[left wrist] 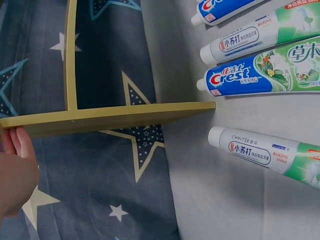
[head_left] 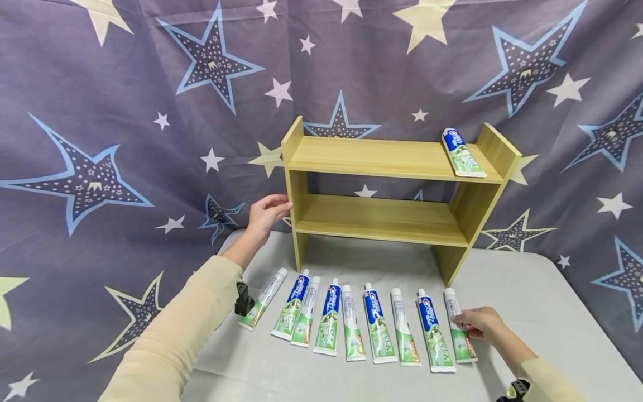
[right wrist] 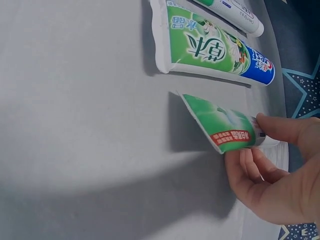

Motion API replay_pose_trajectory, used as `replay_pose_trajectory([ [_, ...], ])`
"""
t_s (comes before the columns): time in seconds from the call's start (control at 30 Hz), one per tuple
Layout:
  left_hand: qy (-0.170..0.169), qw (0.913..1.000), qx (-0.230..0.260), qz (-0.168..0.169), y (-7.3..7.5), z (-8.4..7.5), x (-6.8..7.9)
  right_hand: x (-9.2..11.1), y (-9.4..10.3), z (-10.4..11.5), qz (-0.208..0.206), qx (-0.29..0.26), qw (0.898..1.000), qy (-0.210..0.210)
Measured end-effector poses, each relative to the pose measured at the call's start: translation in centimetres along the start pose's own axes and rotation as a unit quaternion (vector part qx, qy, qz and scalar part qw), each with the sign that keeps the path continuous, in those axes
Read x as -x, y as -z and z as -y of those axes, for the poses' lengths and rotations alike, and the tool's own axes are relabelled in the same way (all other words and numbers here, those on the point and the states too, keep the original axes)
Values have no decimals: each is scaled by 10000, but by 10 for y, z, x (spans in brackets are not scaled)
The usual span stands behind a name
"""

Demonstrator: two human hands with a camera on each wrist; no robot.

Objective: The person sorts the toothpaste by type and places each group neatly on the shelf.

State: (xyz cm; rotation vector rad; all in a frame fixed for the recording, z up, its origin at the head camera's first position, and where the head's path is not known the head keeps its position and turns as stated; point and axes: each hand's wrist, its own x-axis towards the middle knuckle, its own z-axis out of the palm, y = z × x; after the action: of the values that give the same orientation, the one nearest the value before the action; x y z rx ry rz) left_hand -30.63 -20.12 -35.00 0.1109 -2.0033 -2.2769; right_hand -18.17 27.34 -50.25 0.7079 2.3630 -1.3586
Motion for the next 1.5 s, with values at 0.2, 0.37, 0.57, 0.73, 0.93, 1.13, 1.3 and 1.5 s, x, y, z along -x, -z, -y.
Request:
replay_pose_trajectory([
  [0.2, 10, 10000, 50, 0, 0, -1, -1, -5, 4, 0, 93, -6, 9999, 71],
  [0.37, 67, 9999, 96, -21, 0, -1, -1, -4, 7, -2, 150, -1, 9999, 85],
  [0.57, 74, 9999, 80, -39, -2, -4, -3, 7, 11, 2, 322, -142, 9989, 311],
  [0.73, 41, 10000, 39, -38, -2, -5, -4, 15, 15, 7, 393, -36, 9982, 444],
  [0.93, 74, 9999, 98, -27, -1, -4, -3, 23, 17, 13, 550, -194, 9967, 563],
  [1.13, 114, 9998, 172, -38, -1, -1, -2, 25, 18, 18, 695, -188, 9954, 626],
  [1.3, 127, 9999, 104, -17, -1, 1, -1, 29, 17, 26, 790, -91, 9941, 731],
  [1.5, 171, 9998, 56, -24, 0, 3, 0, 30, 18, 35, 914, -179, 9923, 812],
])
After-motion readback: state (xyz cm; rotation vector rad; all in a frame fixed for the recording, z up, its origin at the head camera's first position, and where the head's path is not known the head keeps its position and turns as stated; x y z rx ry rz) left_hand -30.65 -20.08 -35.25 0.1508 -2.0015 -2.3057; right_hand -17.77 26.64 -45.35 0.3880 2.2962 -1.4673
